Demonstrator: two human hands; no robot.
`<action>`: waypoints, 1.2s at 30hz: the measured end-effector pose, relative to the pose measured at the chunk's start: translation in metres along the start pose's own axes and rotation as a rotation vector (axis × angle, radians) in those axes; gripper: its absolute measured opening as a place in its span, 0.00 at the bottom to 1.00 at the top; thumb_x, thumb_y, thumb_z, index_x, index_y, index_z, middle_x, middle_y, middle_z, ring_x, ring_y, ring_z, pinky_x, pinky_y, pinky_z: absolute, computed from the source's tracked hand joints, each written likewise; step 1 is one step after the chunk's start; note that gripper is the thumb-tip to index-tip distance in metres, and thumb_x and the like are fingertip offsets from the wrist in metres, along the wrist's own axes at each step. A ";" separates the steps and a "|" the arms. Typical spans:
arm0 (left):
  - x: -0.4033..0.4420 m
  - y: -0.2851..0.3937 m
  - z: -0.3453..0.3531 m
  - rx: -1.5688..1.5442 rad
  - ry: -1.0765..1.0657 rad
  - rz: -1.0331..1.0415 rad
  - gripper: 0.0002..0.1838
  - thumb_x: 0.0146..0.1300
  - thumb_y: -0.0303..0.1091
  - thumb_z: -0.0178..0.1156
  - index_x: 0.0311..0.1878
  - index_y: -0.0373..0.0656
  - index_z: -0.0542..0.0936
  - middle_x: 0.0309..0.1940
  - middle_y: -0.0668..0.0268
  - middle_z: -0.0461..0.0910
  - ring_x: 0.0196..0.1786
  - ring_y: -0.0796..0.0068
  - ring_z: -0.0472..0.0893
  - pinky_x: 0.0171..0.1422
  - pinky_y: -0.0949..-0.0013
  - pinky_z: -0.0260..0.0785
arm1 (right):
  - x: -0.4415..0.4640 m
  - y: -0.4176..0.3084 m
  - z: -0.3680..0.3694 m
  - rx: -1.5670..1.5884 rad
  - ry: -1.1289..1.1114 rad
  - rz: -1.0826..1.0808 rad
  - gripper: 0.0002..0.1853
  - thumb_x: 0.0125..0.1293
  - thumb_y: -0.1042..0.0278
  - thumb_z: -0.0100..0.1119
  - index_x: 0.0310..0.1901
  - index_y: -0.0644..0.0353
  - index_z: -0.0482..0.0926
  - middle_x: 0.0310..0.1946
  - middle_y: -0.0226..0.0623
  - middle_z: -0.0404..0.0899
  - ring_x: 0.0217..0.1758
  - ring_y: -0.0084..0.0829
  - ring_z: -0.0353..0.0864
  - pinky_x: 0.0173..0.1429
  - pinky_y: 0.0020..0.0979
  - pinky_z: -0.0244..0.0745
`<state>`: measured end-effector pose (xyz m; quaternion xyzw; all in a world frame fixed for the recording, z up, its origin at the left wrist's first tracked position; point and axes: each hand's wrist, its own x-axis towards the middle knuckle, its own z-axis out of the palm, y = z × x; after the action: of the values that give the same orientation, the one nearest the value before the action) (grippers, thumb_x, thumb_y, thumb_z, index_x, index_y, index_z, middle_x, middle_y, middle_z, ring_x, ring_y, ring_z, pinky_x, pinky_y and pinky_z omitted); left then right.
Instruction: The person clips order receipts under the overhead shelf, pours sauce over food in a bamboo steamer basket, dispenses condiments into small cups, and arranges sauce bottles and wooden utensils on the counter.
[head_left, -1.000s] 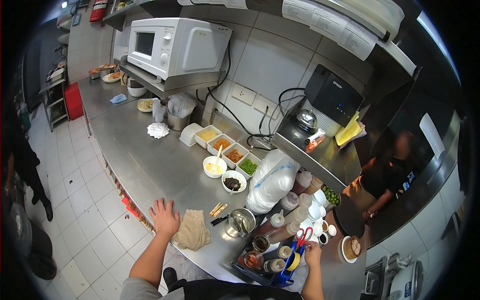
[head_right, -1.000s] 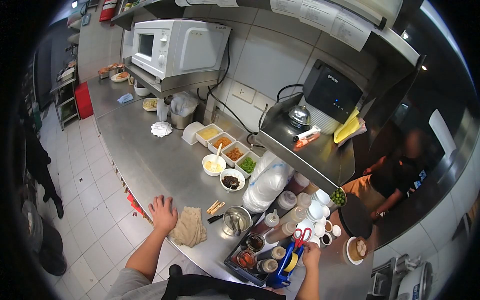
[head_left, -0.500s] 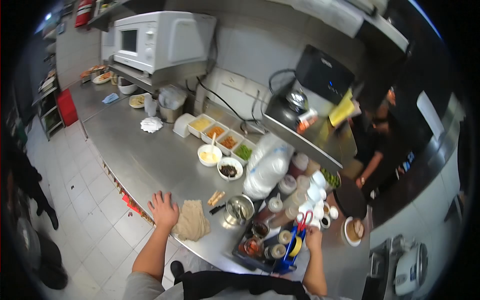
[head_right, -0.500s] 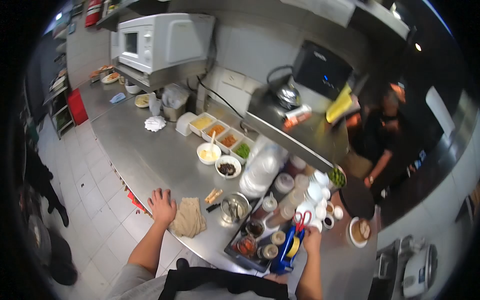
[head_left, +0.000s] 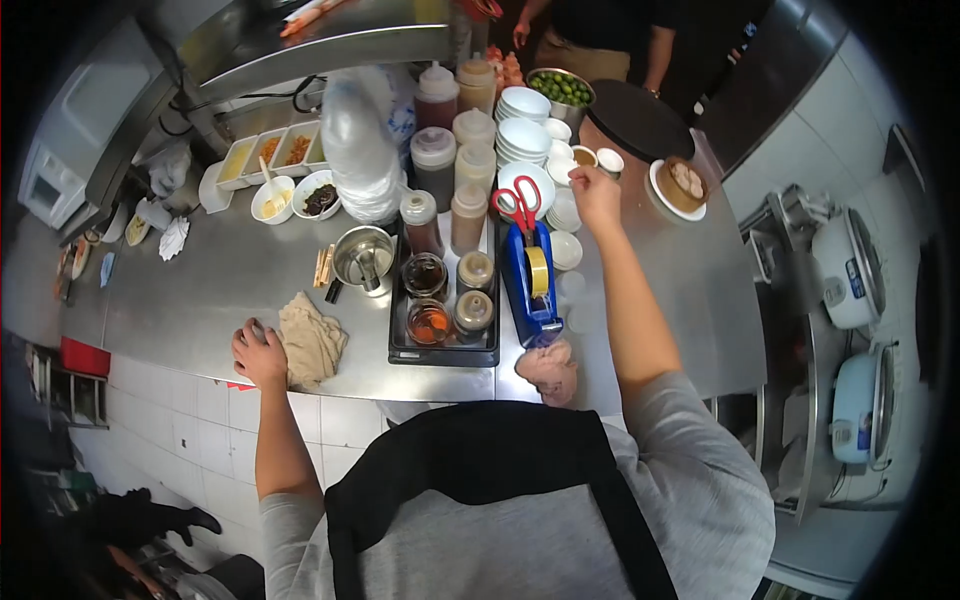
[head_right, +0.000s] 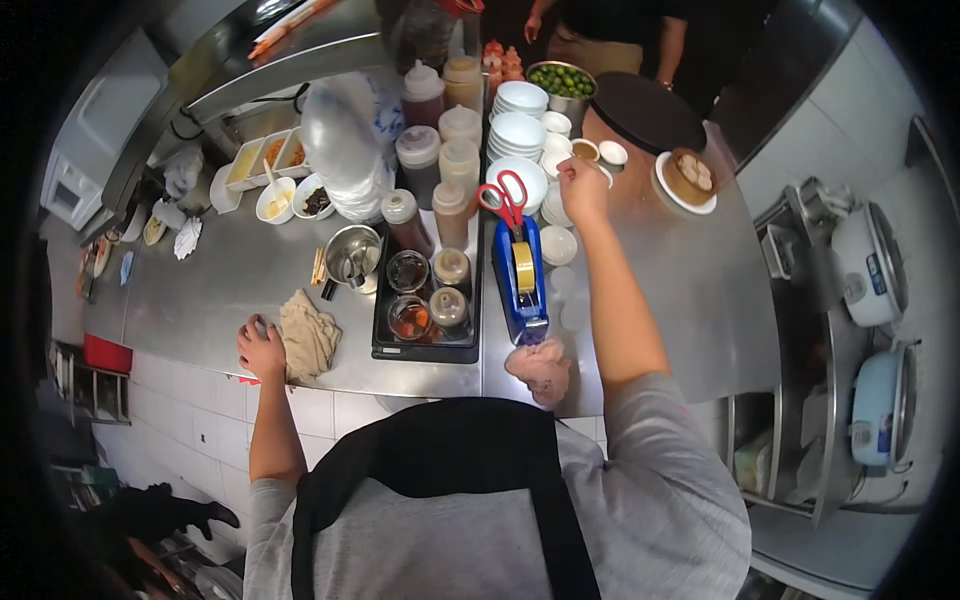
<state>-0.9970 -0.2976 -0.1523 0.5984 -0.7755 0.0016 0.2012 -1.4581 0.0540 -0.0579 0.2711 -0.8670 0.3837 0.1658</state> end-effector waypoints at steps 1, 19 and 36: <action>0.000 -0.001 0.002 -0.001 -0.004 -0.005 0.23 0.60 0.46 0.53 0.60 0.59 0.69 0.62 0.62 0.64 0.68 0.62 0.60 0.66 0.46 0.48 | 0.000 0.023 0.017 -0.125 0.101 -0.068 0.09 0.51 0.68 0.65 0.35 0.59 0.82 0.35 0.44 0.82 0.35 0.40 0.82 0.42 0.36 0.76; 0.003 -0.006 0.008 0.048 -0.010 -0.013 0.22 0.61 0.46 0.51 0.60 0.60 0.69 0.63 0.63 0.64 0.68 0.62 0.60 0.68 0.50 0.50 | -0.026 0.085 0.052 -0.083 0.196 0.050 0.10 0.46 0.70 0.69 0.31 0.61 0.81 0.26 0.40 0.81 0.31 0.38 0.82 0.40 0.35 0.76; 0.002 -0.006 0.009 0.024 0.012 -0.013 0.22 0.59 0.45 0.55 0.59 0.60 0.71 0.62 0.63 0.65 0.66 0.60 0.62 0.67 0.51 0.51 | 0.017 0.119 0.012 0.107 0.116 0.108 0.06 0.49 0.73 0.66 0.29 0.61 0.78 0.19 0.36 0.78 0.23 0.26 0.79 0.30 0.29 0.73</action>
<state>-0.9950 -0.3037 -0.1612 0.6060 -0.7702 0.0132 0.1985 -1.5437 0.1058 -0.1258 0.2095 -0.8475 0.4531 0.1802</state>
